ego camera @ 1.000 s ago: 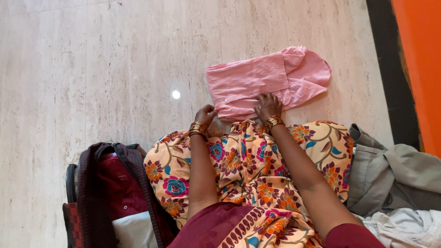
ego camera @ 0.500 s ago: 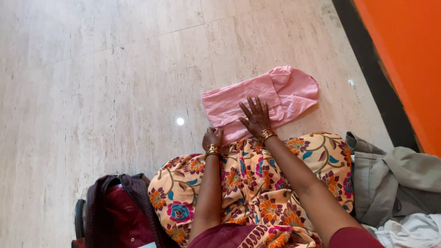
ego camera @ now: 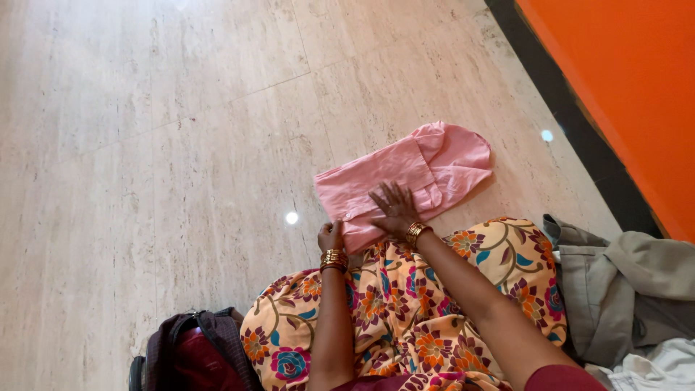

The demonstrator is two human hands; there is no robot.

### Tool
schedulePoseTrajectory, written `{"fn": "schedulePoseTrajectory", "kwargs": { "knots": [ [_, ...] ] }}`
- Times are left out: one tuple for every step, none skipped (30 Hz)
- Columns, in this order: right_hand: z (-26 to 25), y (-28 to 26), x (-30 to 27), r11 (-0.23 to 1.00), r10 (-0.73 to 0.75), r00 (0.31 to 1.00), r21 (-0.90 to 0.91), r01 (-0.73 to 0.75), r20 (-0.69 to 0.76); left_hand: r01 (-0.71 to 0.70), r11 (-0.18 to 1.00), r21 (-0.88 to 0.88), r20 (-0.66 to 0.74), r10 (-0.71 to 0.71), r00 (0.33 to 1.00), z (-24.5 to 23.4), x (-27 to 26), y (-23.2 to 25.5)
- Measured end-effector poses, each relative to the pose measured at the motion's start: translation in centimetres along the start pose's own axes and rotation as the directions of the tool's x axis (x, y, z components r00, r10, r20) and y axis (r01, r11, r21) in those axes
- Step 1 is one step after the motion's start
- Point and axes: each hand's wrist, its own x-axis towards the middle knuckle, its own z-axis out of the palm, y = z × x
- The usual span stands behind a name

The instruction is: The person folds a pink shirt and a pair of grey trousers on the floor. They smooth the fabric, fold the sleeves and legs, and then place the folded items into a suitcase.

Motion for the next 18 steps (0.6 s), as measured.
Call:
{"fn": "schedulePoseTrajectory", "kwargs": {
  "knots": [
    [0.0, -0.8, -0.4, 0.997, -0.068, 0.998, 0.044, 0.067, 0.006, 0.067, 0.993, -0.099, 0.029, -0.065, 0.997, 0.1, 0.0, 0.2],
    [-0.1, -1.6, -0.9, 0.987, -0.136, 0.991, 0.088, 0.134, 0.01, 0.136, 0.971, -0.195, 0.065, -0.126, 0.99, 0.0, -0.1, 0.3],
    [0.0, -2.6, -1.4, 0.977, -0.193, 0.981, 0.093, 0.192, -0.002, 0.208, 0.936, -0.285, 0.108, -0.184, 0.977, -0.1, -0.3, 0.3],
    [0.1, -3.6, -2.0, 0.964, -0.249, 0.968, 0.098, 0.249, -0.014, 0.224, 0.915, -0.336, 0.146, -0.184, 0.972, -0.2, -0.5, 0.4],
    [0.1, -4.5, -2.5, 0.946, -0.305, 0.952, 0.103, 0.306, -0.025, 0.24, 0.892, -0.384, 0.183, -0.182, 0.966, -0.3, -0.6, 0.5],
    [0.0, -5.2, -2.8, 0.945, -0.306, 0.951, 0.11, 0.309, -0.044, 0.258, 0.865, -0.43, 0.219, -0.177, 0.96, -0.4, -0.8, 0.6],
    [0.1, -5.8, -3.1, 0.942, -0.306, 0.95, 0.121, 0.312, -0.061, 0.245, 0.849, -0.467, 0.248, -0.14, 0.959, -0.5, -1.2, 0.6],
    [0.4, -6.2, -3.4, 0.94, -0.306, 0.949, 0.132, 0.314, -0.079, 0.234, 0.832, -0.503, 0.275, -0.103, 0.956, -0.4, -1.7, 0.7],
    [0.6, -6.5, -3.5, 0.93, -0.317, 0.933, 0.136, 0.34, -0.168, 0.224, 0.813, -0.538, 0.299, -0.064, 0.952, -0.4, -2.2, 0.9],
    [1.0, -6.7, -3.5, 0.92, -0.324, 0.911, 0.137, 0.366, -0.257, 0.215, 0.806, -0.551, 0.304, -0.047, 0.952, -0.7, -2.7, 1.0],
    [1.2, -6.8, -3.4, 0.911, -0.327, 0.881, 0.135, 0.391, -0.343, 0.208, 0.798, -0.565, 0.309, -0.029, 0.95, -0.9, -3.3, 1.1],
    [1.5, -6.9, -3.3, 0.881, -0.347, 0.862, 0.186, 0.435, -0.37, 0.201, 0.79, -0.58, 0.315, -0.011, 0.949, -1.1, -3.7, 1.2],
    [1.8, -6.8, -3.3, 0.847, -0.364, 0.842, 0.234, 0.477, -0.397, 0.177, 0.808, -0.562, 0.309, 0.006, 0.951, -1.3, -3.8, 1.4],
    [2.1, -6.8, -3.3, 0.809, -0.378, 0.822, 0.28, 0.517, -0.425, 0.153, 0.826, -0.543, 0.303, 0.023, 0.953, -1.6, -3.8, 1.5],
    [2.4, -6.7, -3.2, 0.753, -0.364, 0.819, 0.377, 0.539, -0.444, 0.129, 0.842, -0.523, 0.298, 0.039, 0.954, -1.7, -3.9, 1.6],
    [2.7, -6.6, -3.1, 0.686, -0.348, 0.816, 0.468, 0.557, -0.461, 0.133, 0.82, -0.557, 0.294, 0.045, 0.955, -1.7, -4.0, 1.7],
    [3.1, -6.4, -2.9, 0.61, -0.329, 0.815, 0.551, 0.569, -0.477, 0.136, 0.797, -0.589, 0.291, 0.052, 0.955, -1.7, -3.9, 1.8],
    [3.4, -6.3, -2.5, 0.402, -0.265, 0.876, 0.779, 0.481, -0.404, 0.139, 0.772, -0.62, 0.287, 0.058, 0.956, -1.7, -3.9, 1.8]
  ]
}}
